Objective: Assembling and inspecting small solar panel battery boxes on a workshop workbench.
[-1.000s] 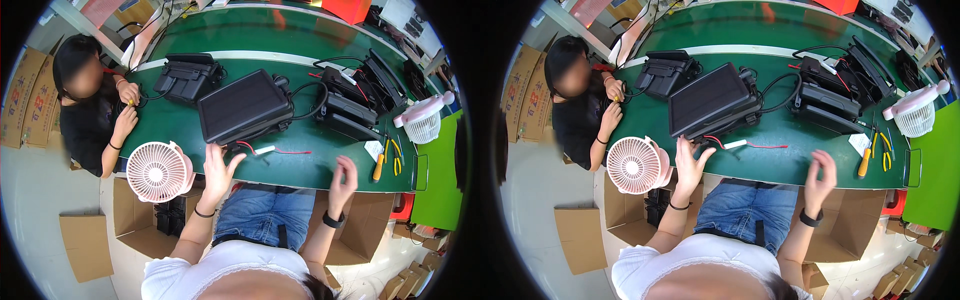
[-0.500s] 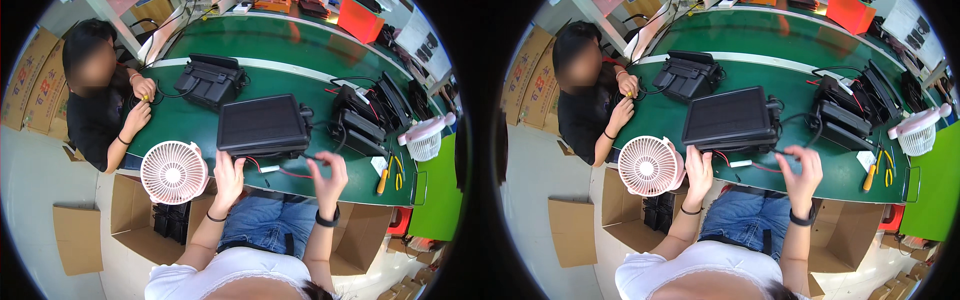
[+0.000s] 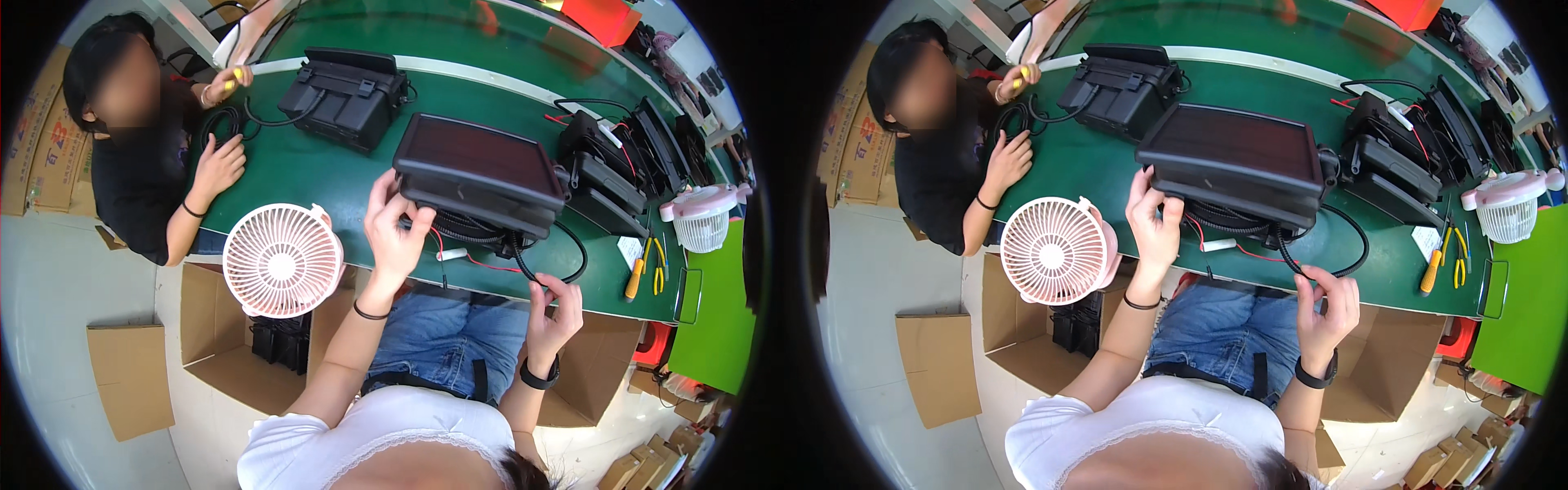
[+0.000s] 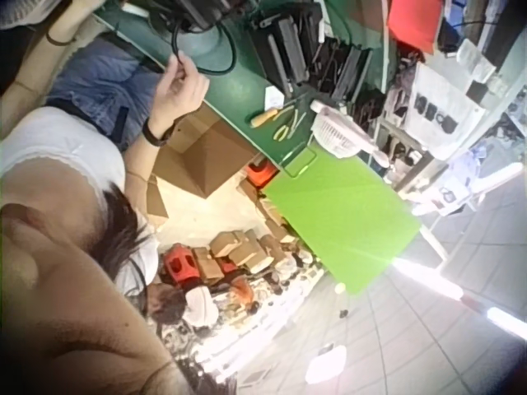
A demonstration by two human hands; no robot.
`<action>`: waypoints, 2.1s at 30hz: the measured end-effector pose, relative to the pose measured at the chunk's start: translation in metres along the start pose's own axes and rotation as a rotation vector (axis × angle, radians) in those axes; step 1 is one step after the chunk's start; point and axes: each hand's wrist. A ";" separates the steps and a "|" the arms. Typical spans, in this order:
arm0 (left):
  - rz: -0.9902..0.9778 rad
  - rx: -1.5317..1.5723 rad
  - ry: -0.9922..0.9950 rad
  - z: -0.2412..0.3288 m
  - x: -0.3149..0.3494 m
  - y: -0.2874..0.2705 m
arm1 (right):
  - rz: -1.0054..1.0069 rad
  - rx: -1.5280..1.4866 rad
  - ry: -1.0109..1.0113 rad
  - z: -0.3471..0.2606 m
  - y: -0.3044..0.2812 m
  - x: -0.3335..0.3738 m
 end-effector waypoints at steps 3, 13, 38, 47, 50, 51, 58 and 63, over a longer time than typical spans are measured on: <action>-0.067 -0.103 -0.059 0.004 -0.006 -0.003 | 0.003 0.032 -0.087 -0.005 -0.001 -0.008; -0.058 -0.248 -0.057 -0.002 -0.007 0.012 | -0.184 0.082 -0.167 -0.044 -0.003 -0.040; -0.177 -0.158 -0.118 0.015 -0.019 0.005 | 0.349 -0.024 -0.451 0.034 -0.024 0.001; -0.073 -0.086 -0.007 0.015 -0.007 0.003 | -0.337 0.268 0.071 0.066 -0.037 0.012; 0.075 -0.014 0.128 0.009 0.016 0.004 | -0.413 0.248 0.095 0.069 -0.043 0.009; 0.069 -0.116 0.253 0.006 0.019 -0.001 | -0.421 0.228 0.094 0.071 -0.045 0.009; -0.171 -0.726 0.752 0.010 0.027 -0.025 | -0.310 0.336 0.025 0.042 -0.061 -0.006; -0.175 -0.619 0.978 0.015 0.005 -0.014 | -0.268 0.197 0.003 0.008 -0.057 -0.016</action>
Point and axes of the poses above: each hand's wrist, its own x-axis away from the middle knuckle, its own y-axis out of the palm, z = x × y, and after that the axes turned 12 degrees about -x, right-handed
